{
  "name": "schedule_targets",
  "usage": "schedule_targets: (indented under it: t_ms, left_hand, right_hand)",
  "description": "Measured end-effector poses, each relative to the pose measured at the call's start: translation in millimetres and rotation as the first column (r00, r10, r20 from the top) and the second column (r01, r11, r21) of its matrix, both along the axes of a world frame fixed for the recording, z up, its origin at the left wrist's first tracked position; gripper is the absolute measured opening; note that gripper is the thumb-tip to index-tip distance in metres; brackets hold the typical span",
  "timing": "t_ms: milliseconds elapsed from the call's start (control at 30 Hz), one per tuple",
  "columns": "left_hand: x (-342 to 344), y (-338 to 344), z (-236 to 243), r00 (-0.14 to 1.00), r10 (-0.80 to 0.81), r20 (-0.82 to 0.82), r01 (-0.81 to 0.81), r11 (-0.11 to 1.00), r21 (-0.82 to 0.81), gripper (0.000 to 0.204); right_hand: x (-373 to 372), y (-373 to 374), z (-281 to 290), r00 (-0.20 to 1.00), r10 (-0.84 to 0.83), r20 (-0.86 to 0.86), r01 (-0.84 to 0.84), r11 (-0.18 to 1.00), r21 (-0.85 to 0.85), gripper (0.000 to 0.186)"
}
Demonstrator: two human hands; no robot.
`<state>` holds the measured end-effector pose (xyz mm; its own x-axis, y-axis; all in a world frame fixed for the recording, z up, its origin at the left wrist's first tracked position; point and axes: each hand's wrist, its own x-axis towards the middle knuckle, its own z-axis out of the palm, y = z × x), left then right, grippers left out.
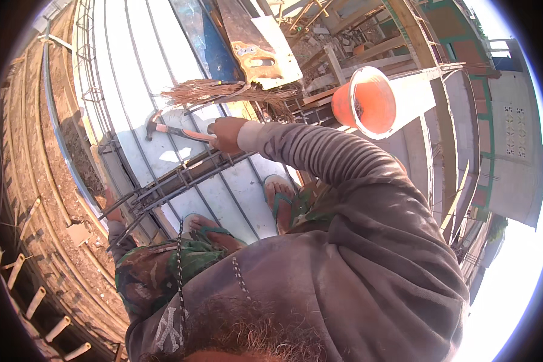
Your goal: The person saws a piece of light-colored board with a hand saw and then hammers small metal fasteners into the roof framing.
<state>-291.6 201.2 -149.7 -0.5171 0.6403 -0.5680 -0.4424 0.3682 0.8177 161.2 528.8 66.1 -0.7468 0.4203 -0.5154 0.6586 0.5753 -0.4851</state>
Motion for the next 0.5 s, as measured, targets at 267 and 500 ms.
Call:
schedule_targets:
  t_ms: [267, 500]
  left_hand:
    - [-12.4, -15.6, 15.3, 0.969, -0.04, -0.243, 0.023, 0.997, -0.075, 0.083]
    - [12.0, -1.7, 69.3, 0.998, -0.038, -0.058, 0.023, 0.968, -0.25, 0.076]
  right_hand:
    - [186.5, 119.2, 245.7, 0.835, -0.55, -0.02, 0.509, 0.786, -0.351, 0.025]
    - [385.0, 160.3, 126.5, 0.311, -0.948, -0.073, 0.95, 0.311, 0.016, 0.017]
